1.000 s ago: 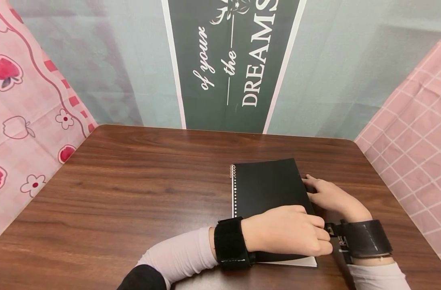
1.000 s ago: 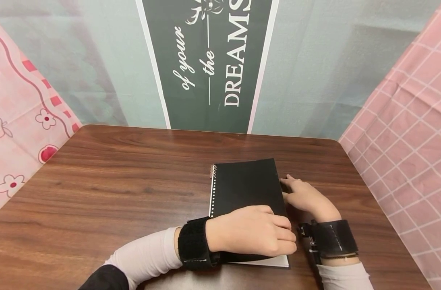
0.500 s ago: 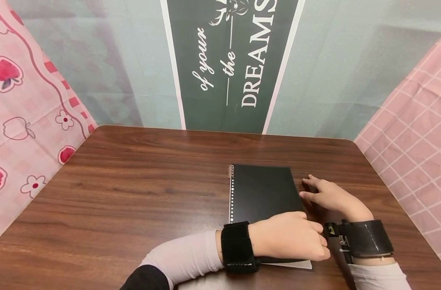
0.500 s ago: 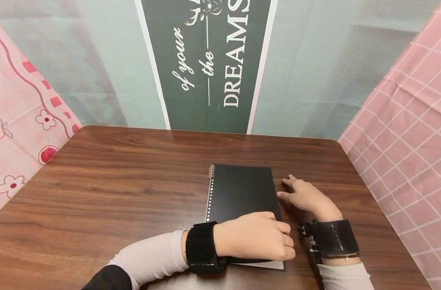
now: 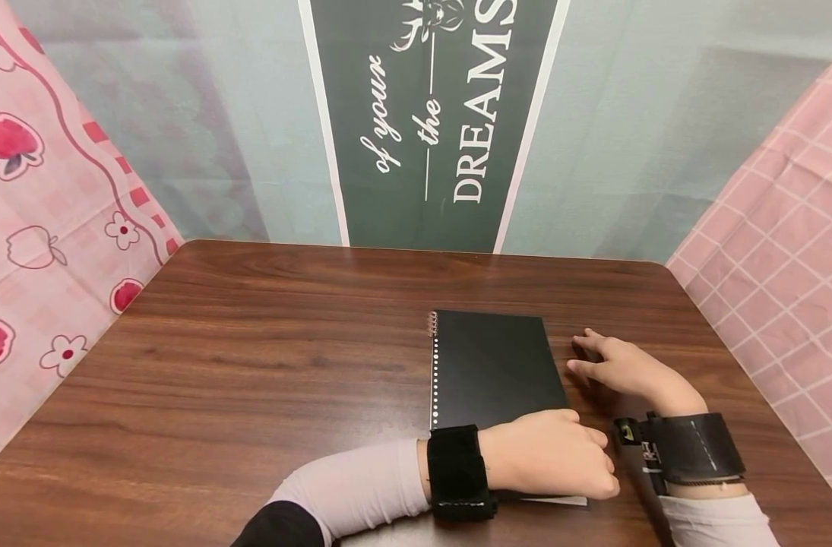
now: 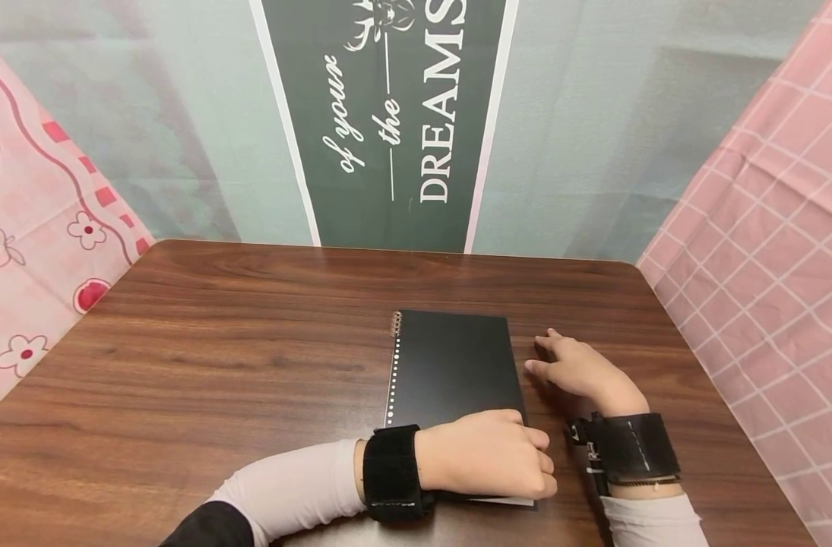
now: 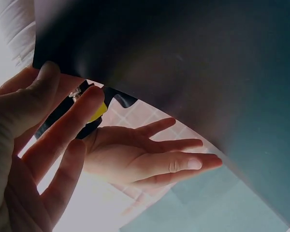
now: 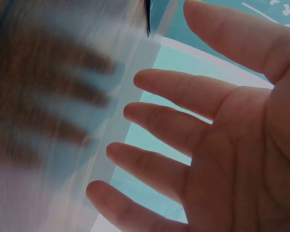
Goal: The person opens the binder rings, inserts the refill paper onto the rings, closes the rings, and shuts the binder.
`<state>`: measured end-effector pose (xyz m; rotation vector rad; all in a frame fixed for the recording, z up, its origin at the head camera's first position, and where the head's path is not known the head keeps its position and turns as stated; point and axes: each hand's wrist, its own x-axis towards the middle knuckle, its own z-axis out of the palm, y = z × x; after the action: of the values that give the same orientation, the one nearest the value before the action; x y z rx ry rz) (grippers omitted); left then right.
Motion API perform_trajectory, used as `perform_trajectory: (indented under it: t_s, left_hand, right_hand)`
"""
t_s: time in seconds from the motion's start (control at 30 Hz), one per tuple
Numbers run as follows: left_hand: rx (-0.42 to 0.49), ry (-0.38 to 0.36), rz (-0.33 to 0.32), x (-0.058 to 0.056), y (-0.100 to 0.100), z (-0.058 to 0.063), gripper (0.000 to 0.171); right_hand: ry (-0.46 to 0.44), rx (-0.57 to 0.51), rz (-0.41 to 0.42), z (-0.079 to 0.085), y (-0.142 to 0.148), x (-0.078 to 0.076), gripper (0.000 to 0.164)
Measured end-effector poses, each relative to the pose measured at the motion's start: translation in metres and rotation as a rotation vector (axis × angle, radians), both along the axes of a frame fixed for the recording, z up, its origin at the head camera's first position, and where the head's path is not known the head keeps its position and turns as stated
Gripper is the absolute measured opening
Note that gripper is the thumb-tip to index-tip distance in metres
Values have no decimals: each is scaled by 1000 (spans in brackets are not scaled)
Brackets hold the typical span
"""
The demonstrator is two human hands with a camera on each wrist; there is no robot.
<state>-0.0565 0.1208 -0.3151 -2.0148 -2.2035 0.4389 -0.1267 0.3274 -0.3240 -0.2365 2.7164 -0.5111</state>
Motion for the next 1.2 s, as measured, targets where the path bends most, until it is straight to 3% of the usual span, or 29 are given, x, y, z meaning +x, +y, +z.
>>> perform_trajectory:
  t_s: [0.77,1.2]
  left_hand:
    - [30,1,0,9,3,-10,26]
    - [1,-38,21,10,4,-11,24]
  right_hand:
    - [36,26,18,10,11,6,65]
    - [11,3,4,12,19,8,65]
